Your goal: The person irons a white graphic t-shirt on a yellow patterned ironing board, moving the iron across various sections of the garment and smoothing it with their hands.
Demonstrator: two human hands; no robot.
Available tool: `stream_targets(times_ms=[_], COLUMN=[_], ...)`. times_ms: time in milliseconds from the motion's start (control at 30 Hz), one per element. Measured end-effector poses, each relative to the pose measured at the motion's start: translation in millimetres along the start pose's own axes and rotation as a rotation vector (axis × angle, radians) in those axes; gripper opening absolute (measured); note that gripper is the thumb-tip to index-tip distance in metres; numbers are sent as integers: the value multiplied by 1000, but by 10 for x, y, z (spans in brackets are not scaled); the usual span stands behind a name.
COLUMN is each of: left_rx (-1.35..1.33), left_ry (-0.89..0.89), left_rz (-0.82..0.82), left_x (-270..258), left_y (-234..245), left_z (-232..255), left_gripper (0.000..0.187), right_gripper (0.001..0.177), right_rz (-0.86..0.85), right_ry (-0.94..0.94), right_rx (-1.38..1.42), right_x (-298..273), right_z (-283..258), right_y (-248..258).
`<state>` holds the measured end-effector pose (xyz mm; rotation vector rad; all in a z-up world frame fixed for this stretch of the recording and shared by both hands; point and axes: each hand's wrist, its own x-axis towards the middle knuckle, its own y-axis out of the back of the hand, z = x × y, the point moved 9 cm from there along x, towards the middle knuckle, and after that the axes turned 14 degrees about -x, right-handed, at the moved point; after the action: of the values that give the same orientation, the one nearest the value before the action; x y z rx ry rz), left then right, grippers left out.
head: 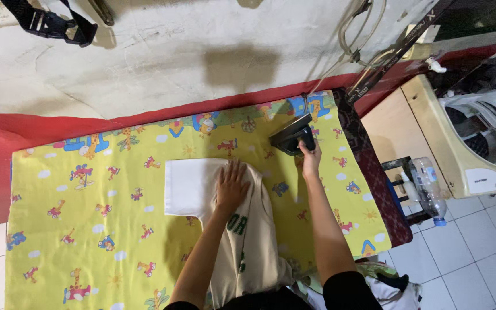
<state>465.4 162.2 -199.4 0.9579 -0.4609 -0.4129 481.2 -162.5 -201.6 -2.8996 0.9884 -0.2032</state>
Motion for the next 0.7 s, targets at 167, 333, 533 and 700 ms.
stream_targets(times_ms=[167, 333, 533, 700], left_rx=[-194, 92, 228, 62], left_ry=[-81, 241, 289, 329], left_rz=[-6, -73, 192, 502], left_x=[27, -408, -1187, -1770], left_y=[-73, 331, 1199, 1570], left_z=[-237, -1016, -1556, -1644], left_gripper=[72, 76, 72, 50], right_gripper=[22, 41, 56, 49], right_rz=[-37, -69, -519, -932], right_ry=[73, 322, 1092, 1297], right_rx=[-153, -577, -1122, -1051], right_x=[27, -79, -1028, -2157], right_z=[-268, -1052, -1508, -982], right_y=[-358, -1071, -2620, -3394])
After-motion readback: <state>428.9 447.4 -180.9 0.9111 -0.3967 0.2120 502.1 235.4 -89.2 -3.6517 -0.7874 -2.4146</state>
